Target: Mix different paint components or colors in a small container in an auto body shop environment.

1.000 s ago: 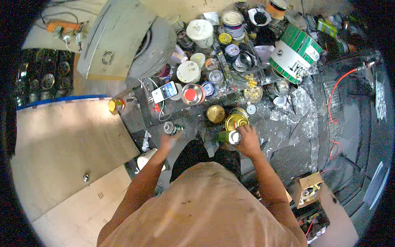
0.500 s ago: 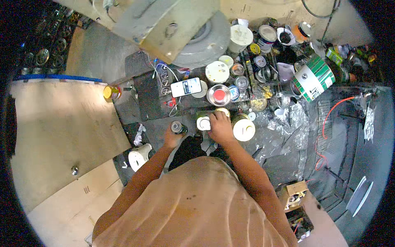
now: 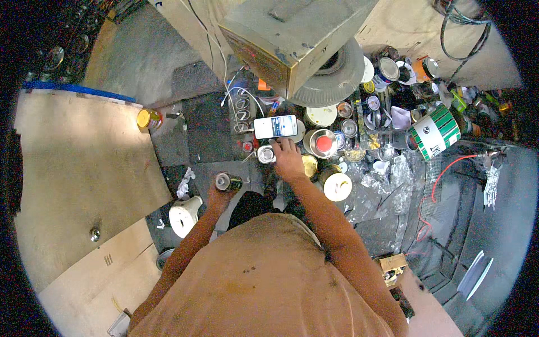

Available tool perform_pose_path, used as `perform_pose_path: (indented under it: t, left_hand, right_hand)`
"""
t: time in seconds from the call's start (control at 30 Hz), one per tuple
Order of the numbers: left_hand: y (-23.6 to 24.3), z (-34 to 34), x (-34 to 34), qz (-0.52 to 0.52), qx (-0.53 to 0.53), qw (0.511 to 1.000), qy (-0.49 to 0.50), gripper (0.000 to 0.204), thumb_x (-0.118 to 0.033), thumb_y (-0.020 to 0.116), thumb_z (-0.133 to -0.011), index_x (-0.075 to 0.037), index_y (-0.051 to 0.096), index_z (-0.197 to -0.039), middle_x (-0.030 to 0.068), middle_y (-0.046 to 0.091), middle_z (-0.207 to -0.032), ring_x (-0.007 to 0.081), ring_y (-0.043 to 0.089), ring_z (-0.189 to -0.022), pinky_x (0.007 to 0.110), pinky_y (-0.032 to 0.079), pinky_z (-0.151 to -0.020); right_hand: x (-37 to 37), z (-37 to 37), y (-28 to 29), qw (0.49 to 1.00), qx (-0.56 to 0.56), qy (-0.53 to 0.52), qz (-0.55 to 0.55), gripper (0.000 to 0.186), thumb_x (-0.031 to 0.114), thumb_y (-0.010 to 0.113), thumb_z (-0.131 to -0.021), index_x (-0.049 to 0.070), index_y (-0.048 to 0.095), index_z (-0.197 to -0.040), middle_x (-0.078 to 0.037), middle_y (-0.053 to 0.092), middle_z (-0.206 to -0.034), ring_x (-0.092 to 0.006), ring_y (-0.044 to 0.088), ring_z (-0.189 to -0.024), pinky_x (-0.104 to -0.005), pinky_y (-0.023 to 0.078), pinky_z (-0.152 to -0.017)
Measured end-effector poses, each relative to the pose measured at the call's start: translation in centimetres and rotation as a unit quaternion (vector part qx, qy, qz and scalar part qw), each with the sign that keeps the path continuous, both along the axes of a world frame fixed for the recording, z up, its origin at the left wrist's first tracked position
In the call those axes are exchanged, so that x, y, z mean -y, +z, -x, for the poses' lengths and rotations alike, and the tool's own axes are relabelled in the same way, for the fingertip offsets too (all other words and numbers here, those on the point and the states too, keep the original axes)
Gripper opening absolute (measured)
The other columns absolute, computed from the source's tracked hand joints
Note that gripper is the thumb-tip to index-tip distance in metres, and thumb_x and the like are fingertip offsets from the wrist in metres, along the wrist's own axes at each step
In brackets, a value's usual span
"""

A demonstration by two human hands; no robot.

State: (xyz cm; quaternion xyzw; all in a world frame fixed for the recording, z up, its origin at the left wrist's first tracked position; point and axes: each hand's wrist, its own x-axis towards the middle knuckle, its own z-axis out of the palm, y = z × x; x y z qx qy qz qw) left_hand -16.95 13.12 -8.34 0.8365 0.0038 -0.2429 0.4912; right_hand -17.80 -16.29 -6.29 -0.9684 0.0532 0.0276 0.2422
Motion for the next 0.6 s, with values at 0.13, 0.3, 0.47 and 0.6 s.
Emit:
perform_pose_path:
  t: [0.13, 0.3, 0.47, 0.6]
  left_hand:
    - [3.6, -4.2, 2.2, -0.010, 0.093, 0.996, -0.011, 0.078, -0.008, 0.085, -0.068, -0.001, 0.043, -0.134, 0.0116, 0.064, -0.115, 0.0230, 0.064, -0.107, 0.037, 0.050, -0.093]
    - [8.0, -10.7, 8.7, 0.047, 0.182, 0.979, -0.078, 0.064, -0.006, 0.080, -0.070, -0.002, 0.053, -0.128, 0.0165, 0.062, -0.116, 0.0329, 0.062, -0.110, 0.038, 0.049, -0.093]
    - [8.3, -16.3, 17.4, 0.041, 0.312, 0.914, -0.254, 0.052, -0.002, 0.076, -0.068, -0.005, 0.060, -0.118, 0.0185, 0.065, -0.110, 0.0388, 0.060, -0.109, 0.044, 0.049, -0.093]
    - [4.3, -19.2, 22.9, -0.038, 0.355, 0.852, -0.383, 0.047, -0.007, 0.076, -0.069, -0.003, 0.064, -0.115, 0.0228, 0.065, -0.113, 0.0437, 0.057, -0.111, 0.048, 0.047, -0.093]
  right_hand:
    - [-0.1, 0.2, 0.9, 1.000, -0.006, -0.019, 0.006, 0.080, 0.008, 0.077, -0.066, 0.013, 0.047, -0.140, -0.015, 0.046, -0.136, -0.0370, 0.044, -0.127, -0.0492, 0.041, -0.105]
    - [0.9, 4.5, 4.0, 0.995, -0.006, -0.080, -0.058, 0.082, 0.018, 0.080, -0.072, 0.010, 0.041, -0.144, -0.019, 0.039, -0.144, -0.0407, 0.039, -0.132, -0.0490, 0.037, -0.109]
    - [2.6, 14.0, 4.6, 0.972, 0.007, -0.211, -0.101, 0.074, 0.015, 0.080, -0.072, 0.007, 0.048, -0.138, -0.023, 0.041, -0.141, -0.0429, 0.040, -0.131, -0.0475, 0.038, -0.110]
    - [3.0, 23.3, 4.5, 0.922, -0.022, -0.380, -0.067, 0.062, 0.011, 0.078, -0.074, 0.005, 0.053, -0.131, -0.025, 0.043, -0.139, -0.0429, 0.042, -0.128, -0.0469, 0.039, -0.108]
